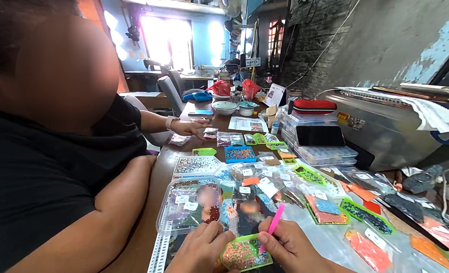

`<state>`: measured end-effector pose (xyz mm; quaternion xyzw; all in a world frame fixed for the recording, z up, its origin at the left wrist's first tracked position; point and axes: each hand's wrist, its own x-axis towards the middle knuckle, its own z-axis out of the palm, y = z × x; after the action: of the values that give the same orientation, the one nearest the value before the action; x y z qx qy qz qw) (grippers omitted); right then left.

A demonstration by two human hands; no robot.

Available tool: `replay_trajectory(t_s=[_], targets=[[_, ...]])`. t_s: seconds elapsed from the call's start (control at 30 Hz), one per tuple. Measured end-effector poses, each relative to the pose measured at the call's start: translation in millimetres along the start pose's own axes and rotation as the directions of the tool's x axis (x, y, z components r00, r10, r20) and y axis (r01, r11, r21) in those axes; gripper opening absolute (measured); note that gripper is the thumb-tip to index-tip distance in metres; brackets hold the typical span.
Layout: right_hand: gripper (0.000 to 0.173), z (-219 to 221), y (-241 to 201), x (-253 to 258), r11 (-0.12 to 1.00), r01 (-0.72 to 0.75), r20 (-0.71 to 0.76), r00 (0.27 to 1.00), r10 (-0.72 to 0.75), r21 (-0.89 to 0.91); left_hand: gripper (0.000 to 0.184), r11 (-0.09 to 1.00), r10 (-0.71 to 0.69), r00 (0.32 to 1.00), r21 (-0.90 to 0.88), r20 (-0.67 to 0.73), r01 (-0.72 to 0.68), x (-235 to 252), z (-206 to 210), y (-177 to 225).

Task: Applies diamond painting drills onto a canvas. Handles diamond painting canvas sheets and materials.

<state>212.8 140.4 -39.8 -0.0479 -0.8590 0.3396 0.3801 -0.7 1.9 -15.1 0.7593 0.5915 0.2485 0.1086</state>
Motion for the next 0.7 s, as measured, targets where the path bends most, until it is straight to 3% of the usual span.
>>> replay_trajectory(t_s=[0.23,0.43,0.7], targets=[[0.037,-2,0,1,0.995,-0.058,-0.053,0.997,0.062,0.078,0.047,1.000,-0.005,1.000,-0.007,0.008,0.005,0,-1,1],[0.029,-20,-1,5,0.937,-0.280,-0.165,0.934,0.315,0.207,0.048,1.000,-0.007,0.999,-0.010,0.034,0.007,0,-5,0],[0.027,-26,16,5,0.914,-0.365,-0.196,0.897,0.397,0.178,0.049,0.999,-0.037,0.993,-0.013,0.112,0.039,2,-11,0]])
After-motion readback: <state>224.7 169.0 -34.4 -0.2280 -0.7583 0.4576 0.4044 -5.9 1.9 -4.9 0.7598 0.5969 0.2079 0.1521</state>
